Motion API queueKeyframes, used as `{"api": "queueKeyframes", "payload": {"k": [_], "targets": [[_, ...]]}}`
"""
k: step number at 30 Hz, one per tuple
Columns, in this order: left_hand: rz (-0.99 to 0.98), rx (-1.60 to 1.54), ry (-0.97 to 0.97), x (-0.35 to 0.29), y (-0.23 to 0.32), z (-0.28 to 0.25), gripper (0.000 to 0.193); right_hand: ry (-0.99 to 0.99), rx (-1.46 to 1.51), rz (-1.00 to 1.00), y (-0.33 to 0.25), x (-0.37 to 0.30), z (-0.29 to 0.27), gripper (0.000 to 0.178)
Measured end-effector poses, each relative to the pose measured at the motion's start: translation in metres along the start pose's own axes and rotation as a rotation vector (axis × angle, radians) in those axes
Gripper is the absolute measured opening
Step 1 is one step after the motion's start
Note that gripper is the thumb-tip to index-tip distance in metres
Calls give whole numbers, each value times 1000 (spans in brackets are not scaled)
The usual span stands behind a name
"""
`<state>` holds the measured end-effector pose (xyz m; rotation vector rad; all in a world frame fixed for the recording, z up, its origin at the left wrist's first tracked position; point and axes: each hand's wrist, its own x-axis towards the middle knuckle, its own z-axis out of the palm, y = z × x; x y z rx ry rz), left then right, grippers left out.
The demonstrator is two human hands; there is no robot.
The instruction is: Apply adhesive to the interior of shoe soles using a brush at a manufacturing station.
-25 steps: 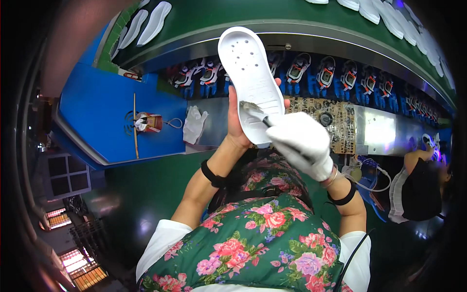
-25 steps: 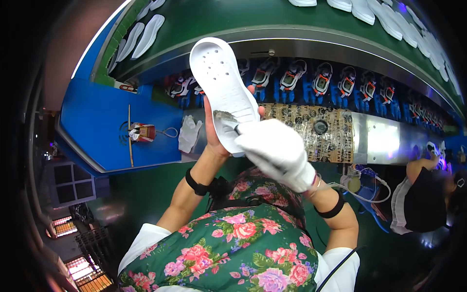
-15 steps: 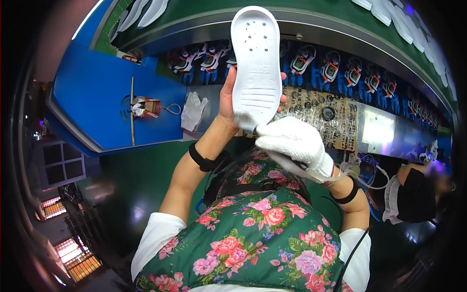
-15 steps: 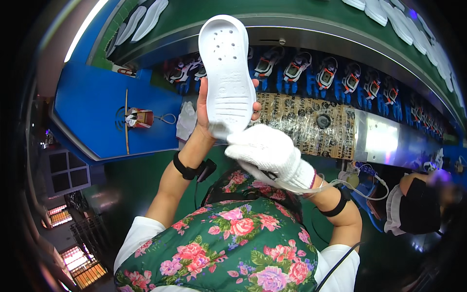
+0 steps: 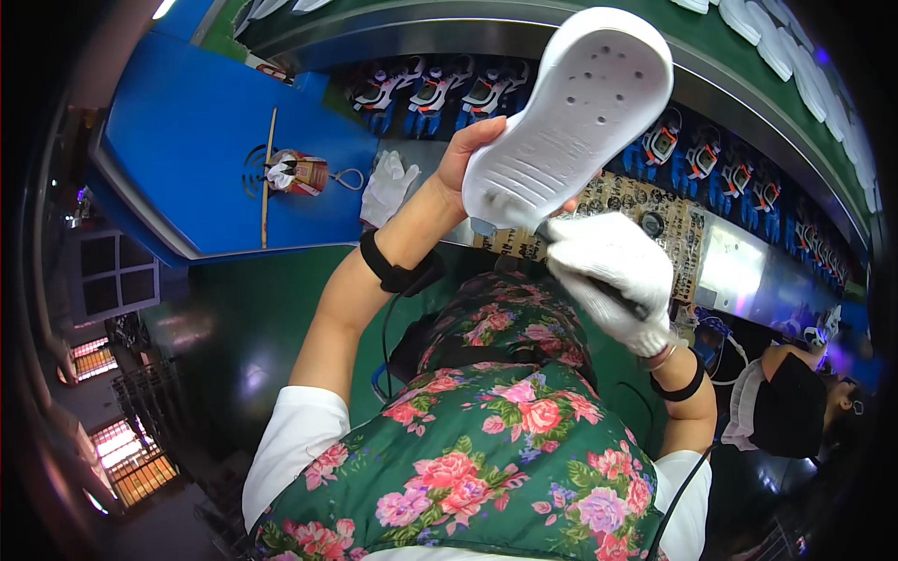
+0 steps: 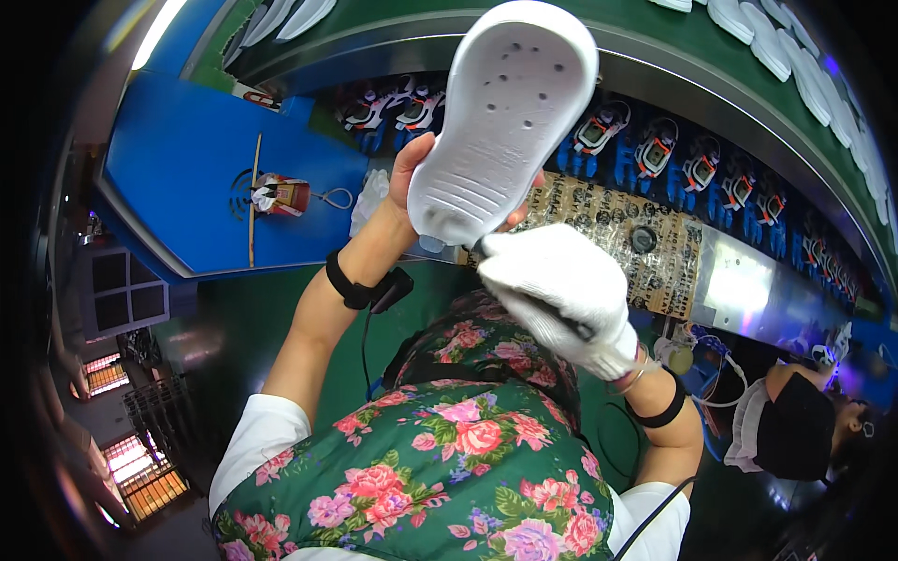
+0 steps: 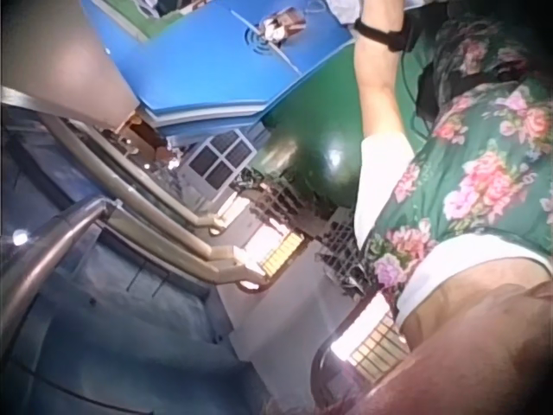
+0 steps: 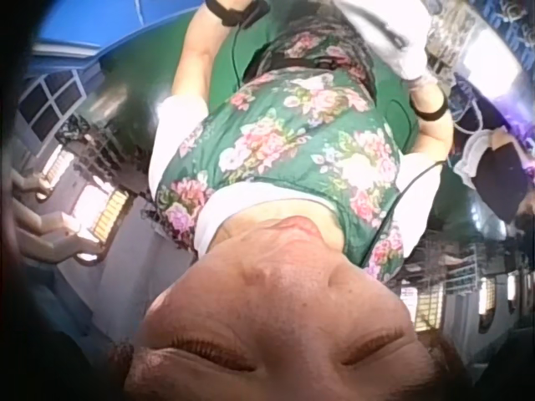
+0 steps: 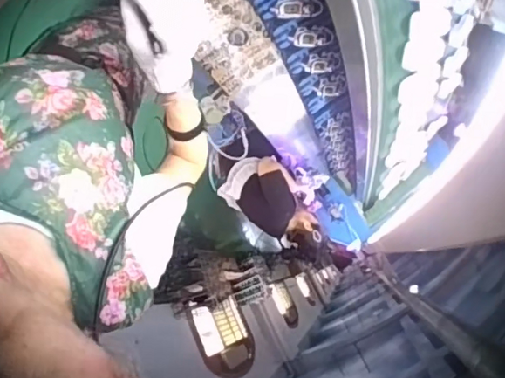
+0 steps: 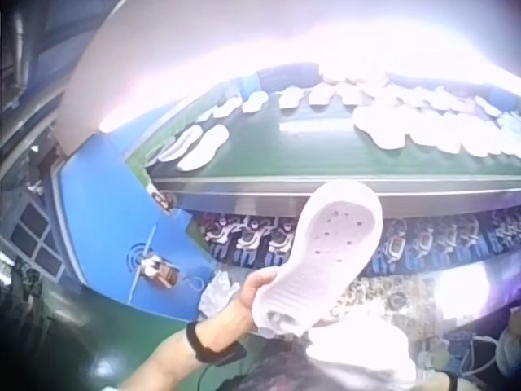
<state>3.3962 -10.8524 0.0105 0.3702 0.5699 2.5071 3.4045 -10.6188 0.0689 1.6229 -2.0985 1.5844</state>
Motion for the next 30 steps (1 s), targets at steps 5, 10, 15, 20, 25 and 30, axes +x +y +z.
{"api": "queueKeyframes", "payload": {"k": [5, 10, 15, 20, 25, 30], "targets": [[-110, -12, 112, 1, 8, -14, 77, -171, -87, -138, -5, -6, 6, 33], [-44, -209, -87, 8, 6, -10, 69, 71, 21, 143, -1, -8, 7, 24], [22, -297, 133, 1, -10, -13, 68, 283, 587, 650, 3, -14, 10, 18], [96, -244, 265, -10, -42, -18, 71, 312, -173, 244, 36, 27, -19, 21], [210, -277, 271, -16, -25, -3, 81, 205, 113, 334, 21, 25, -20, 18], [393, 96, -197, -5, 100, 8, 101, 703, 641, 569, 27, 2, -26, 24]]}}
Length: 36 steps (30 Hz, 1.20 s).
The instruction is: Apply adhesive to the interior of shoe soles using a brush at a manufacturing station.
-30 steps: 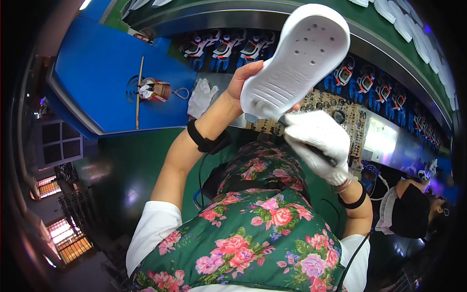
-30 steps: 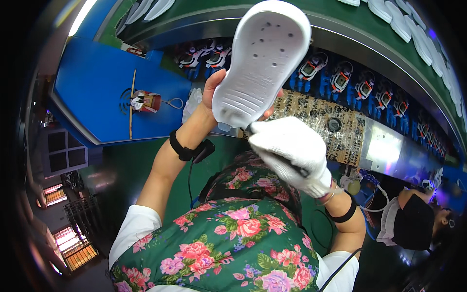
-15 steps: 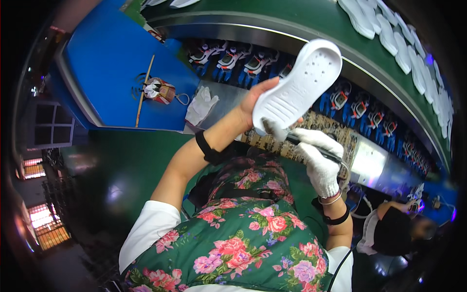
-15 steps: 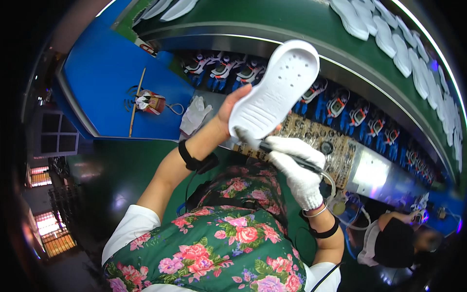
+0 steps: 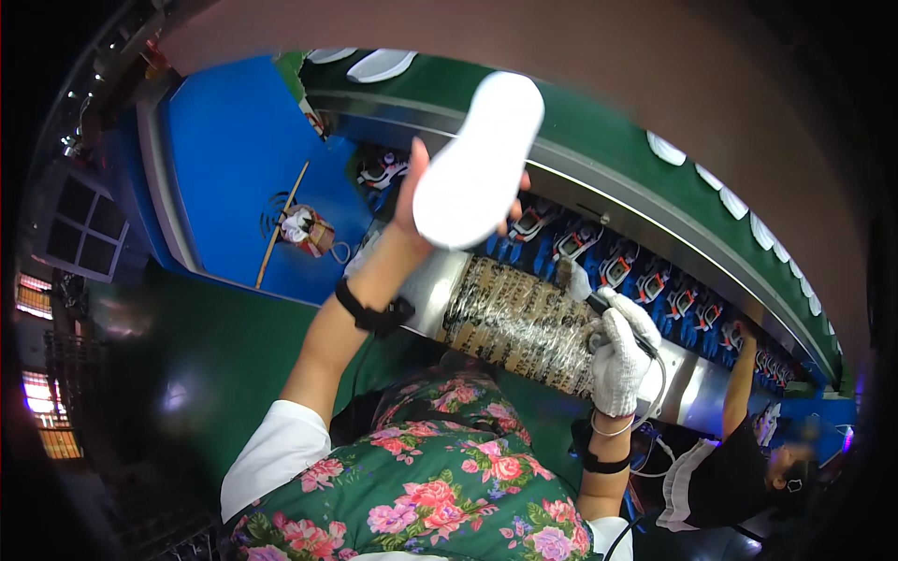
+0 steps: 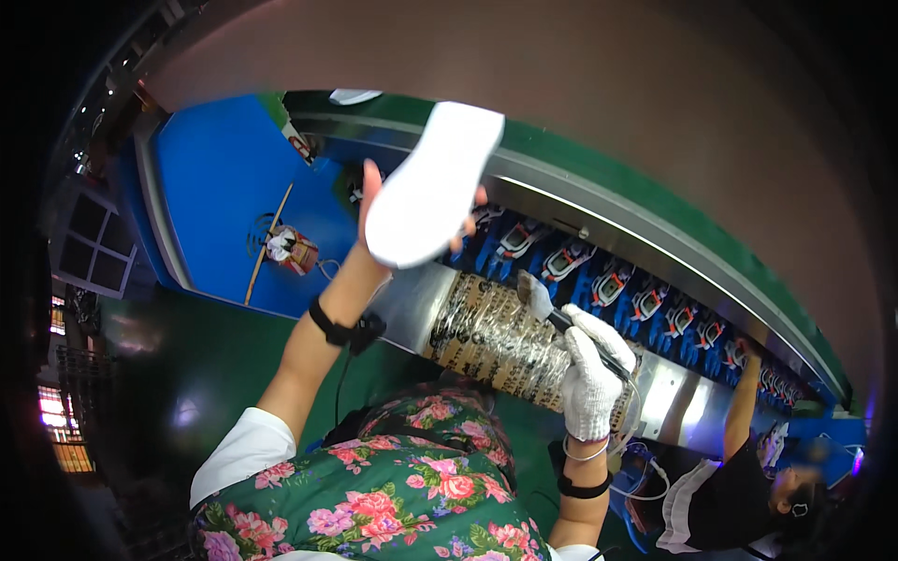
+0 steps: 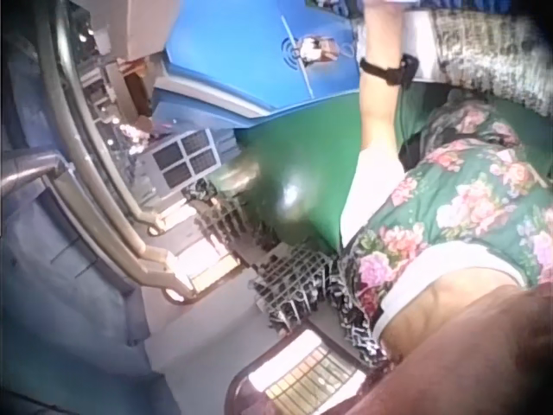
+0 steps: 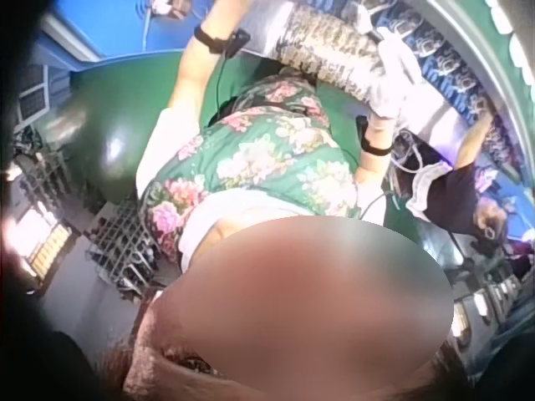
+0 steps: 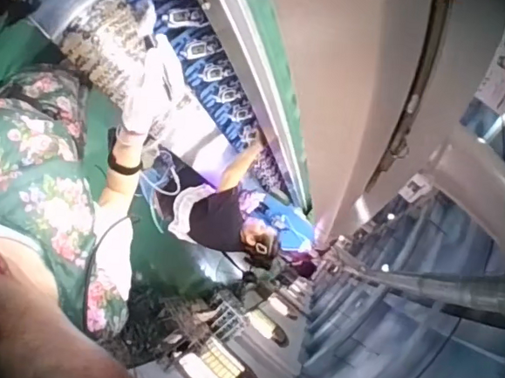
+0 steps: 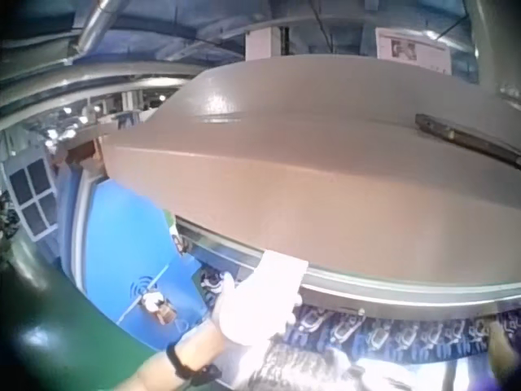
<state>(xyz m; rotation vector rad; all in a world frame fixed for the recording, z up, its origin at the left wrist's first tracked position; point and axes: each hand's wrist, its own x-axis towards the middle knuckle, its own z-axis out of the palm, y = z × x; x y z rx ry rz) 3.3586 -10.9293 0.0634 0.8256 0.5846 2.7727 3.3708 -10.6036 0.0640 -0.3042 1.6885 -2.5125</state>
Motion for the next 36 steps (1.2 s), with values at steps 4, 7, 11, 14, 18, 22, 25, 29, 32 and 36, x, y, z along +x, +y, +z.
{"api": "queueKeyframes", "payload": {"k": [4, 7, 11, 14, 18, 22, 25, 29, 32, 36], "targets": [[258, -351, 482, 34, 82, -55, 97, 38, 66, 161, 28, -7, -12, 22], [477, -430, 657, 34, 74, -78, 90, 96, 97, 233, 49, -24, -34, 20], [393, 224, 920, 83, -7, -46, 61, 256, 270, 314, 53, -42, -71, 26], [338, 949, 674, 160, -86, -27, 48, 359, 368, 304, 48, -49, -90, 28], [437, 1866, 444, 252, -154, -75, 44, 376, 510, 296, 44, -61, -108, 28], [420, 2067, 521, 282, -163, -142, 43, 499, 533, 229, 53, -65, -121, 26], [441, 2030, 568, 268, -147, -139, 42, 513, 620, 246, 63, -71, -137, 25], [486, 1612, 690, 164, -105, -59, 25, 465, 626, 245, 40, -72, -135, 26], [387, 1522, 773, 66, -92, -16, 38, 384, 718, 295, 27, -62, -130, 28], [197, 829, 761, 8, -116, 12, 87, 274, 738, 328, -4, -35, -93, 27]]}}
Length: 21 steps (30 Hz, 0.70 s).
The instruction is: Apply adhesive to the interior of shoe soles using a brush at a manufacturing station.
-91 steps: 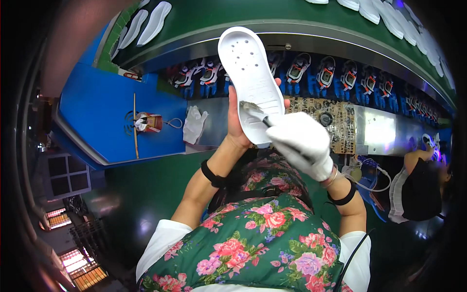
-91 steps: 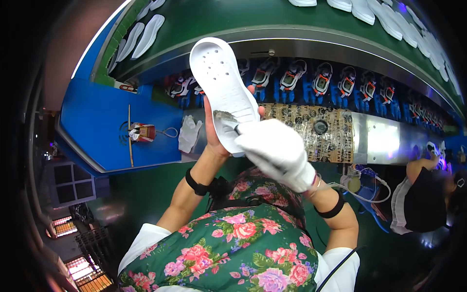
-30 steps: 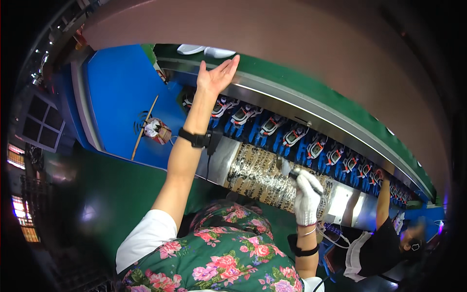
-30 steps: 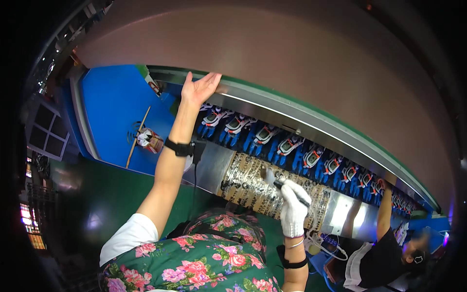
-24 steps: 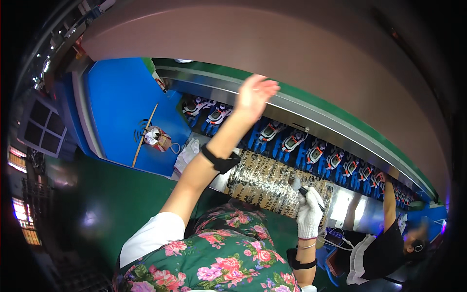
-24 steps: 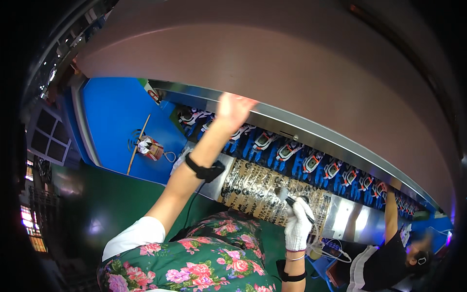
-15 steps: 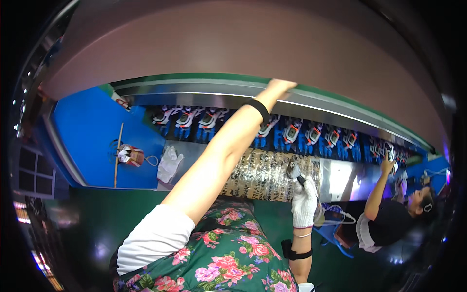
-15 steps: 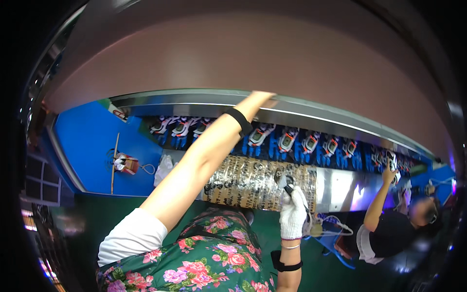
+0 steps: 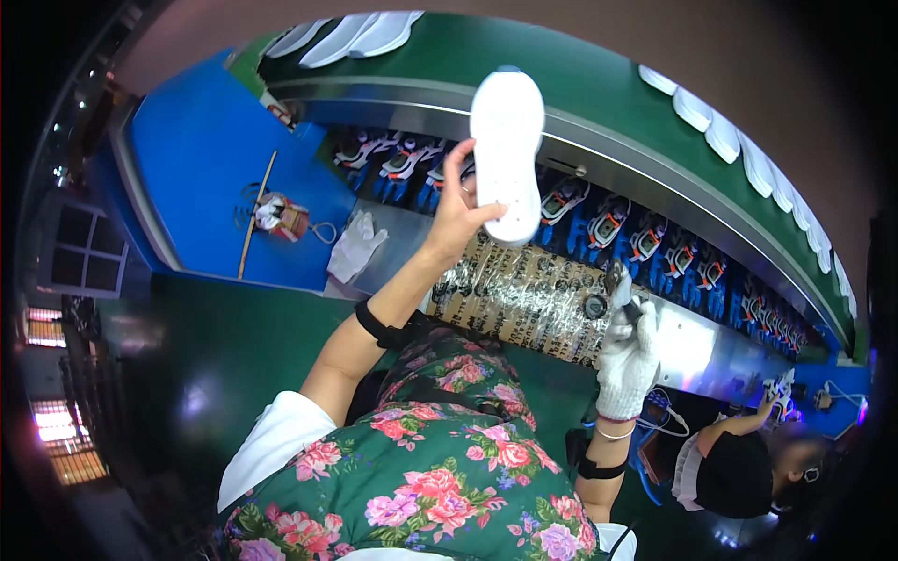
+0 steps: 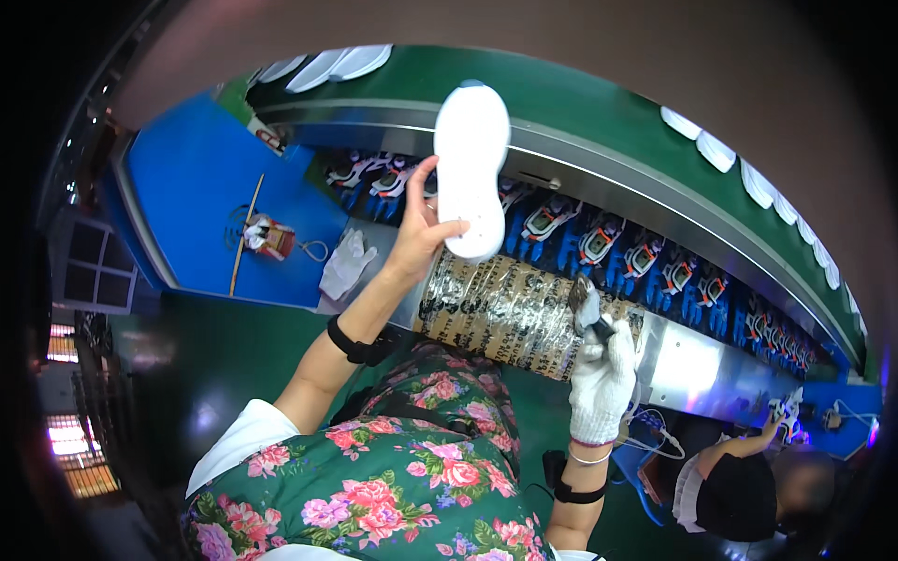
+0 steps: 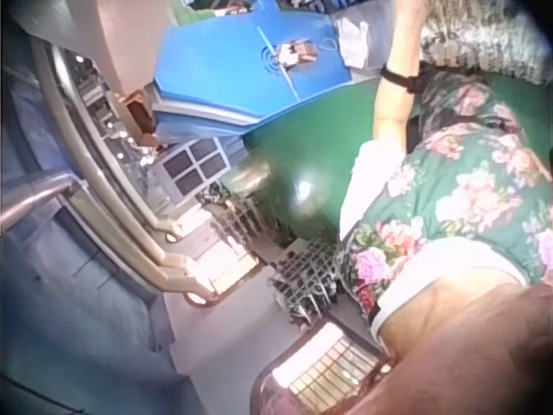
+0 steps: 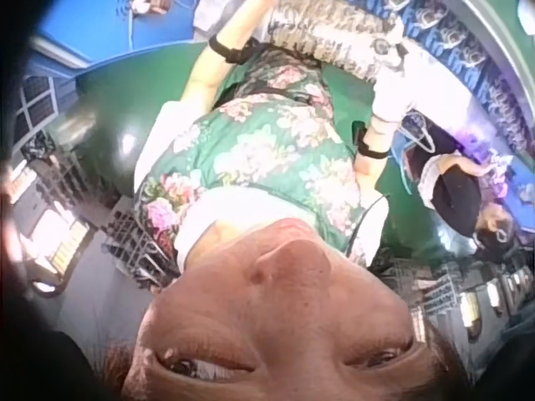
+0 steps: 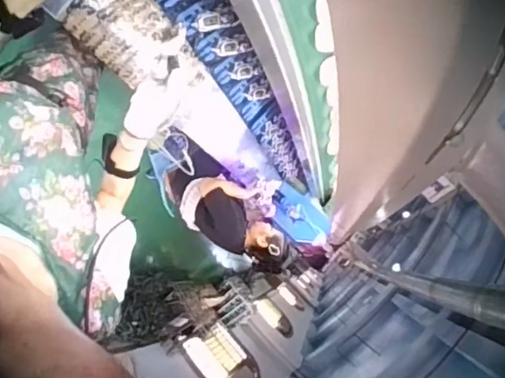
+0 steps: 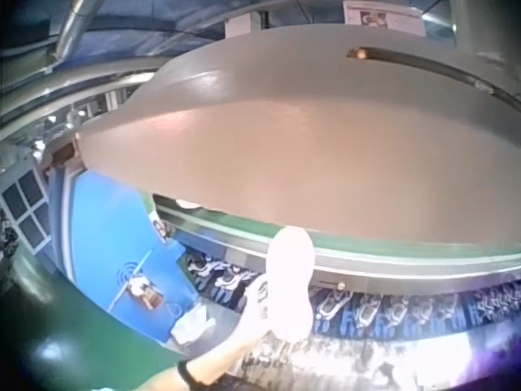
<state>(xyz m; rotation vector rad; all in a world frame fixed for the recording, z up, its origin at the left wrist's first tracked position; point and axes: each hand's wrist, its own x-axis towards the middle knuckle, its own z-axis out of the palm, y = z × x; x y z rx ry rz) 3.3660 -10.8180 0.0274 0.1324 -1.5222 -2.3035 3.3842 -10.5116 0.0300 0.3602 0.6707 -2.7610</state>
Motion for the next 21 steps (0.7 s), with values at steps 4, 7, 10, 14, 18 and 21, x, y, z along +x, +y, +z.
{"api": "queueKeyframes", "payload": {"k": [4, 7, 10, 14, 18, 21], "targets": [[-325, -160, -55, -34, -13, 2, 79, -122, -121, -3, 13, 3, 36, 28], [-619, -517, -169, -62, -38, -2, 80, -149, -290, -7, 31, -4, 70, 28], [-630, -617, -268, -88, -38, 12, 86, -256, -527, -106, 44, -6, 75, 26], [-556, -650, -376, -104, -24, 14, 99, -290, -908, -303, 48, -14, 75, 27], [-520, -750, -419, -100, -12, 15, 101, -345, -1138, -362, 43, -10, 75, 25], [-639, -1295, -312, -100, -31, 15, 96, -492, -1267, -615, 44, -4, 80, 24]]}}
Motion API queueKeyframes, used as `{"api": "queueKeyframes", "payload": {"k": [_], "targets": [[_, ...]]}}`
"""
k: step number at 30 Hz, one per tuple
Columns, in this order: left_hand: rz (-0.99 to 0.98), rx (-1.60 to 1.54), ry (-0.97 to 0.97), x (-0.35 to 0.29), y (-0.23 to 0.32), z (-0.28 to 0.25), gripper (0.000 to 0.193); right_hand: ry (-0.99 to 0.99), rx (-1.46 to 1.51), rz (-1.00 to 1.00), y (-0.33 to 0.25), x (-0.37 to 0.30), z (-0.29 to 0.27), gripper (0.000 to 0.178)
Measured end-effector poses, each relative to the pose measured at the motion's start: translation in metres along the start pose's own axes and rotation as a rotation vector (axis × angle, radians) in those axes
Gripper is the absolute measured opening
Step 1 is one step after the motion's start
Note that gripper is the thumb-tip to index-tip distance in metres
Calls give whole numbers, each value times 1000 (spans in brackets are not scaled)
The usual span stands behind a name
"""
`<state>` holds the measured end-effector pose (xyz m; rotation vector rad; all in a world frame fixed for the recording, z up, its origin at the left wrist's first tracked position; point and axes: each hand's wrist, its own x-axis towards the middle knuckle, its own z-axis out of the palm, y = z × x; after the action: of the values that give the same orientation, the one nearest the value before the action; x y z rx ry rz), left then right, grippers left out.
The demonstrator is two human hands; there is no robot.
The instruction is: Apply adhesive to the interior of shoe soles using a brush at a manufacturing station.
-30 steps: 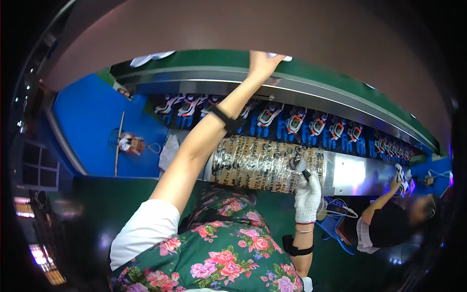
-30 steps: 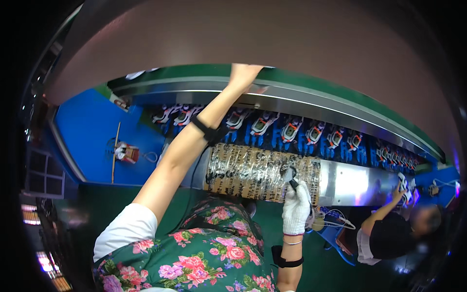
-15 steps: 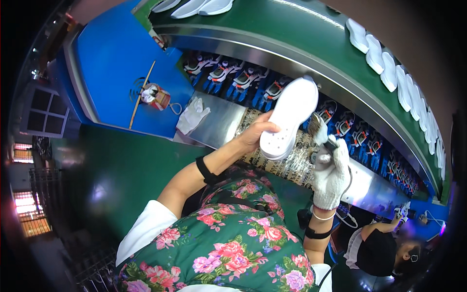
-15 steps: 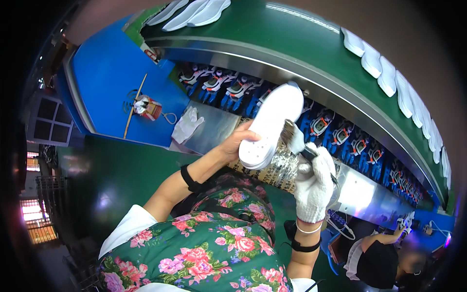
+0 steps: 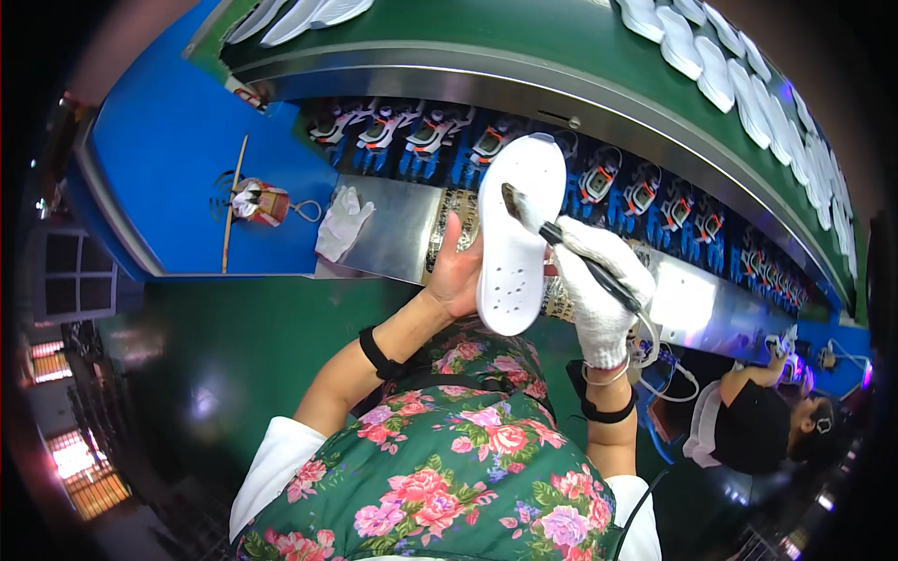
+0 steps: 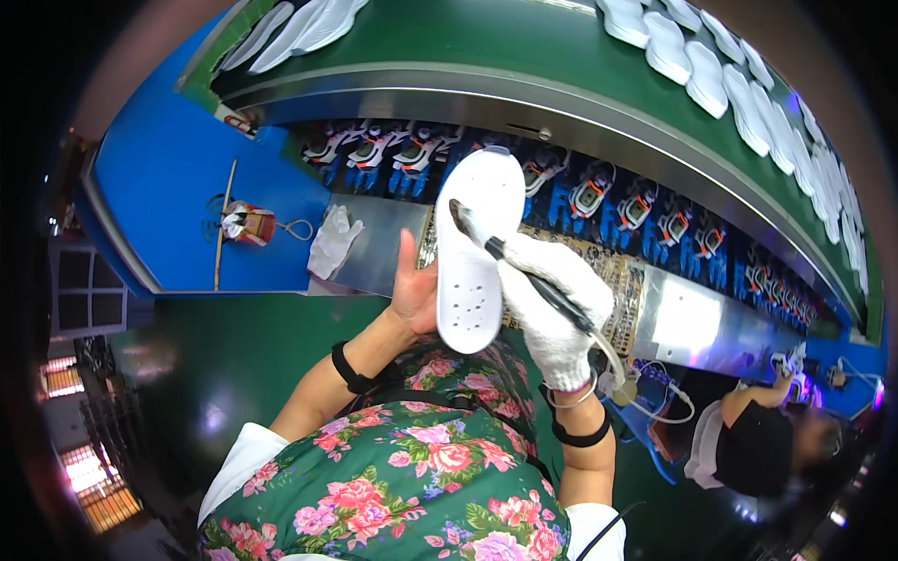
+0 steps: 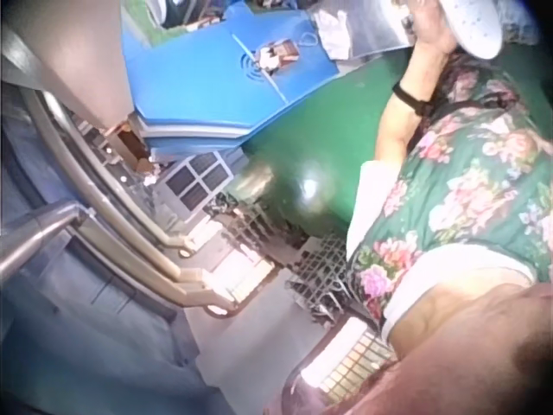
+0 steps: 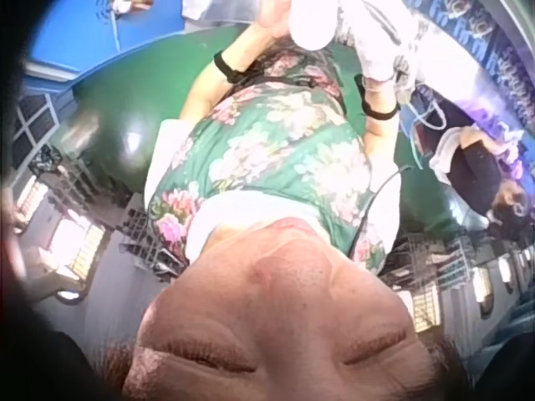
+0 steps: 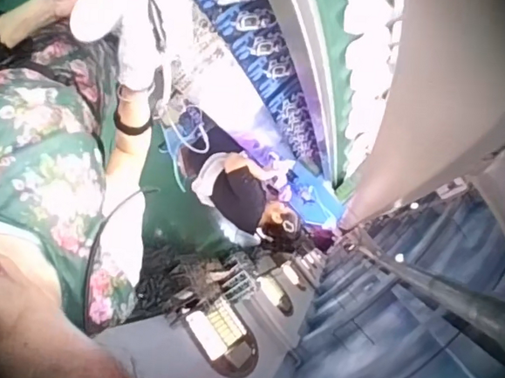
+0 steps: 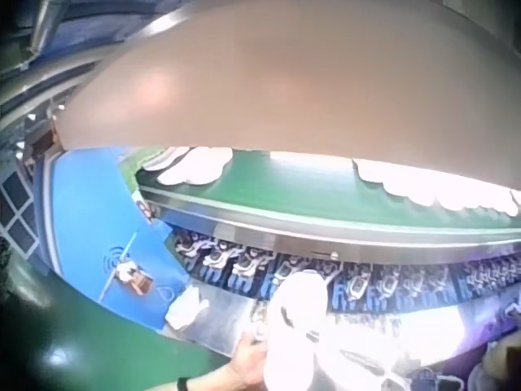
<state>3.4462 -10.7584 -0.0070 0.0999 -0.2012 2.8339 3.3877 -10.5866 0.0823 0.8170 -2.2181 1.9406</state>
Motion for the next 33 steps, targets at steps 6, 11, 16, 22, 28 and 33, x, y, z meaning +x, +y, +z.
{"api": "queueKeyframes", "payload": {"k": [6, 11, 16, 22, 28, 33], "targets": [[-14, 389, 119, 18, -18, 3, 108, 80, -342, -332, 2, 22, 3, 27], [89, 659, 413, 20, -32, 6, 98, -119, -476, -410, 9, 0, 4, 35], [-109, 420, -327, 16, -4, -19, 98, 103, -36, 8, -5, -5, 7, 33], [51, 823, 389, 14, -13, 8, 101, -194, -258, -422, -4, -1, 6, 27], [142, 736, 407, 21, -4, 7, 103, -230, -347, -447, -5, -4, 2, 23], [143, 543, 356, 21, 6, 5, 103, -45, -74, -234, 13, -11, 4, 25]]}}
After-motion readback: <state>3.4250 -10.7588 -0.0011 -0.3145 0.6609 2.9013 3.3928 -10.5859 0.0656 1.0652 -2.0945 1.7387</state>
